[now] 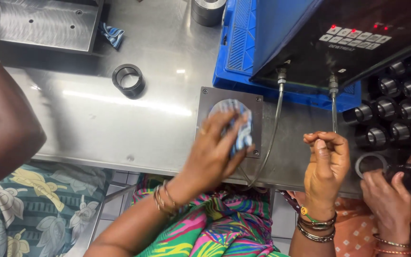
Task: Inspecting, measuring, and marking metal cylinders using a testing jig and digital gauge.
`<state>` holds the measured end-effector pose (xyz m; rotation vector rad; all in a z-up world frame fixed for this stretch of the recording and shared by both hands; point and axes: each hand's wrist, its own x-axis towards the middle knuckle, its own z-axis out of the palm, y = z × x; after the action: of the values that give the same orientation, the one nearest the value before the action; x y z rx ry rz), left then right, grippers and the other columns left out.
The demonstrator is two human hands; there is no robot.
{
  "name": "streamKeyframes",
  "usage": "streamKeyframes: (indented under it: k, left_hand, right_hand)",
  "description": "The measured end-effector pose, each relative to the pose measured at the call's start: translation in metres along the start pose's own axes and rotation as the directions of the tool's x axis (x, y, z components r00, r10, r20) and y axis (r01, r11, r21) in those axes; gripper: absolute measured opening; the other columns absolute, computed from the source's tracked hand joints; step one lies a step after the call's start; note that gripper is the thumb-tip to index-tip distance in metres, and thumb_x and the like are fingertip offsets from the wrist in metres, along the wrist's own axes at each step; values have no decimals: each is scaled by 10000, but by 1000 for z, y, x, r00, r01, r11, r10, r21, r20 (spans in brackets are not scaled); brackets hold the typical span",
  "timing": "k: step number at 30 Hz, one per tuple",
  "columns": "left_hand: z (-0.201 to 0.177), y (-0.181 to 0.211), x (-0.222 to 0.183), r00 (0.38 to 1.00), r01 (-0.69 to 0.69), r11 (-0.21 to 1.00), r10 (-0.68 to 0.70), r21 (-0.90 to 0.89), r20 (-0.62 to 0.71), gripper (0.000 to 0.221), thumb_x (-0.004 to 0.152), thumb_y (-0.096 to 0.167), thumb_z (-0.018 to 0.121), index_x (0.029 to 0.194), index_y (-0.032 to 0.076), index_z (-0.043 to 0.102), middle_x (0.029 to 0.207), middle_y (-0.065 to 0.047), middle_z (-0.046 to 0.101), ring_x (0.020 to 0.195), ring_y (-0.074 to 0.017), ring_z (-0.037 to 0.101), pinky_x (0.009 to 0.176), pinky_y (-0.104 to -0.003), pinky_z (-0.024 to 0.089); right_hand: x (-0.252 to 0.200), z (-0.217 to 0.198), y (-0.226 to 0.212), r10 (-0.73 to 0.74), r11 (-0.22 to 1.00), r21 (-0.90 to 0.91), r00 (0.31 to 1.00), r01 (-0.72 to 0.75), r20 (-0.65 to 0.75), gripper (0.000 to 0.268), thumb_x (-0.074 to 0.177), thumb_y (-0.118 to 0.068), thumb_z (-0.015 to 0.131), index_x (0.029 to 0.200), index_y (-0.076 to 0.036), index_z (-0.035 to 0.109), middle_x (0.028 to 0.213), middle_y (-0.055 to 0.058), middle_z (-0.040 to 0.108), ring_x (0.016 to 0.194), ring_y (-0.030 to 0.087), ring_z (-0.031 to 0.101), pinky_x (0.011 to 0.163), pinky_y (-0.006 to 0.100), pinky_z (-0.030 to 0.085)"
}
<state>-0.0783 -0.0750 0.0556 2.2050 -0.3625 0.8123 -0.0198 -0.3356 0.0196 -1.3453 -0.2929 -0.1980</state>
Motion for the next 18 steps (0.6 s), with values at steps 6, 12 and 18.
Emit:
streamKeyframes:
  k: [6, 12, 18]
  left_hand:
    - [63, -49, 40, 939, -65, 964, -29, 258, 343, 353, 963, 385, 649, 954, 39, 724, 1138, -199, 647, 1056, -373, 607, 969, -479, 478]
    - [81, -64, 79, 848, 32, 965, -163, 258, 504, 380, 963, 415, 581, 875, 81, 740, 908, -196, 706, 880, -376, 673, 743, -504, 527]
    - [87, -118, 109, 903, 158, 950, -249, 269, 349, 490, 995, 505, 527, 956, 43, 687, 870, -229, 697, 791, -412, 686, 677, -551, 543]
  right_hand:
    - [-2, -7, 0, 3, 1000, 11, 999, -3, -53, 134, 1100, -11, 571, 1231, -40, 581, 1122, 88, 656, 1080, 167, 645, 1101, 357, 516]
    - [-5, -10, 1, -1, 994, -107, 1000, -1, -24, 123, 1092, -30, 591, 1215, -33, 588, 1128, 88, 662, 1086, 161, 638, 1045, 312, 505]
    - [2, -31, 11, 23, 685, -728, 998, 25, 55, 296, 981, -166, 727, 1234, -49, 628, 1227, 144, 664, 1156, 281, 601, 1011, 404, 479]
